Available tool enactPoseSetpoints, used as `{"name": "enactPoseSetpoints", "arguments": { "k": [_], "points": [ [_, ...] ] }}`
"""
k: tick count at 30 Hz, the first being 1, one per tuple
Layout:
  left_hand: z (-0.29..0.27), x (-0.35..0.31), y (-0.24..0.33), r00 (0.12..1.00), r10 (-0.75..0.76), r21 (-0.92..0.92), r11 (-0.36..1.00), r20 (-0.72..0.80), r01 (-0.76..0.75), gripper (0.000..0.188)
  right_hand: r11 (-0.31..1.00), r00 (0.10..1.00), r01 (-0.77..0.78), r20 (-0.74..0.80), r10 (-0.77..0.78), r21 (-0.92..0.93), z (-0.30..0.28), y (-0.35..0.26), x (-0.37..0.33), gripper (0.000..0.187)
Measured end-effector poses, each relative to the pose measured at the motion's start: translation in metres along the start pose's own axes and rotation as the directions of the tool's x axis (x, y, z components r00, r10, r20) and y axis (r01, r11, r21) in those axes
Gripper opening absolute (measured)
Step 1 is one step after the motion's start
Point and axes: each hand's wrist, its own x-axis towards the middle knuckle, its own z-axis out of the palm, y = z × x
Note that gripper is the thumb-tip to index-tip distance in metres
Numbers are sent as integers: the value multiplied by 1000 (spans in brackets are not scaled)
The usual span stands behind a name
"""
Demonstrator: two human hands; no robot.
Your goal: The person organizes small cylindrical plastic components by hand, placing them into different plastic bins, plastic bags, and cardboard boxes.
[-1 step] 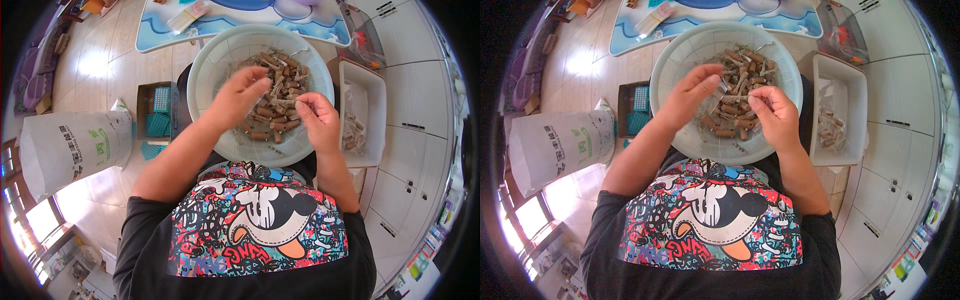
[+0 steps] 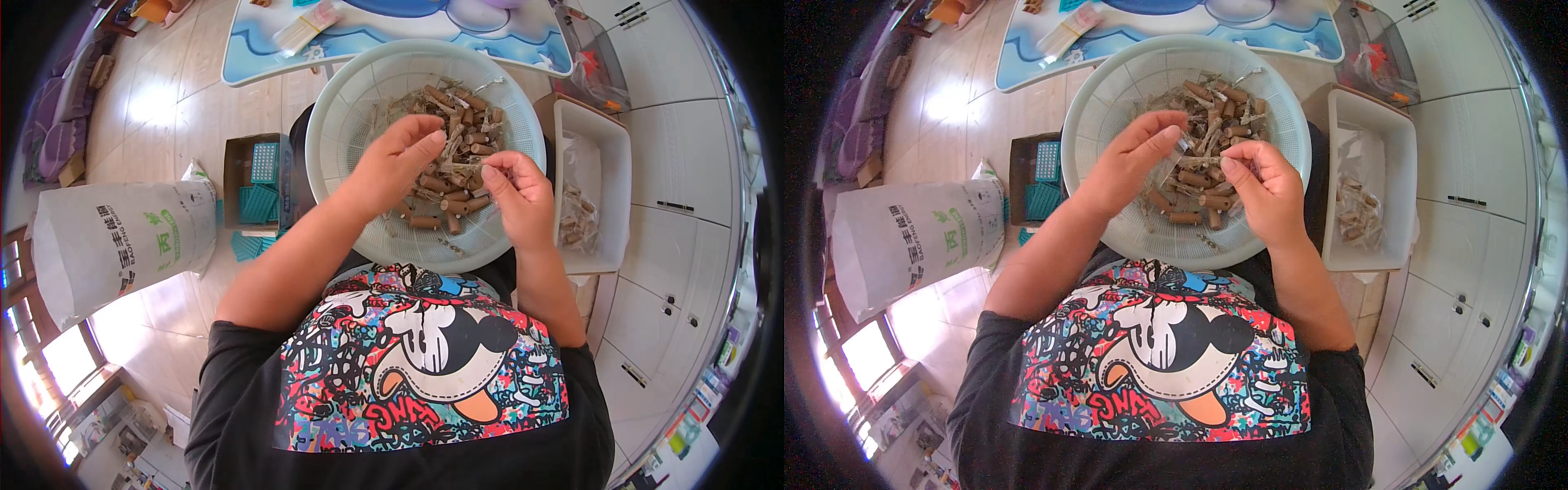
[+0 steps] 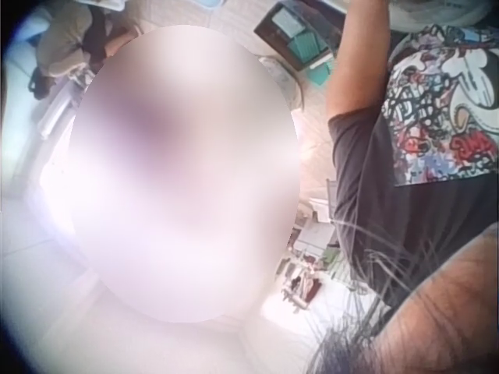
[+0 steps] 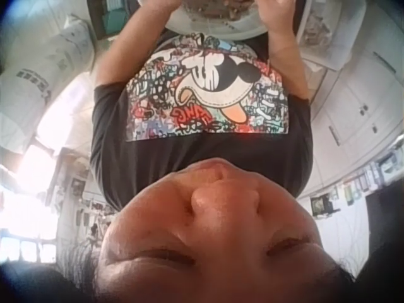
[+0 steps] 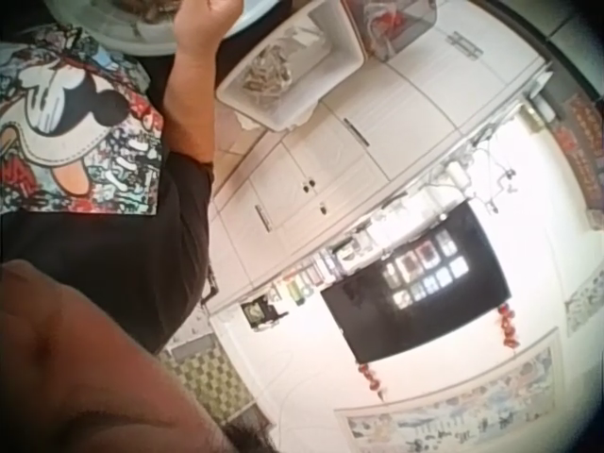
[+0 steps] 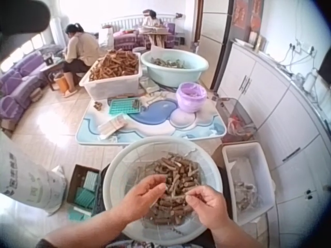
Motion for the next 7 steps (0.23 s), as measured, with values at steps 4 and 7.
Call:
{"name": "enactPoseSetpoints", "arguments": {
  "k": [4,7],
  "points": [
    [1,-6,11,888,-447,-256,851,104,458,38,992,996,-90,-6,91,91,-3,-2,0,13],
    [3,-13,13,885,-435,-350,813,168,466,43,989,997,-74,-3,75,132,-2,1,-1,13]
  ]
}}
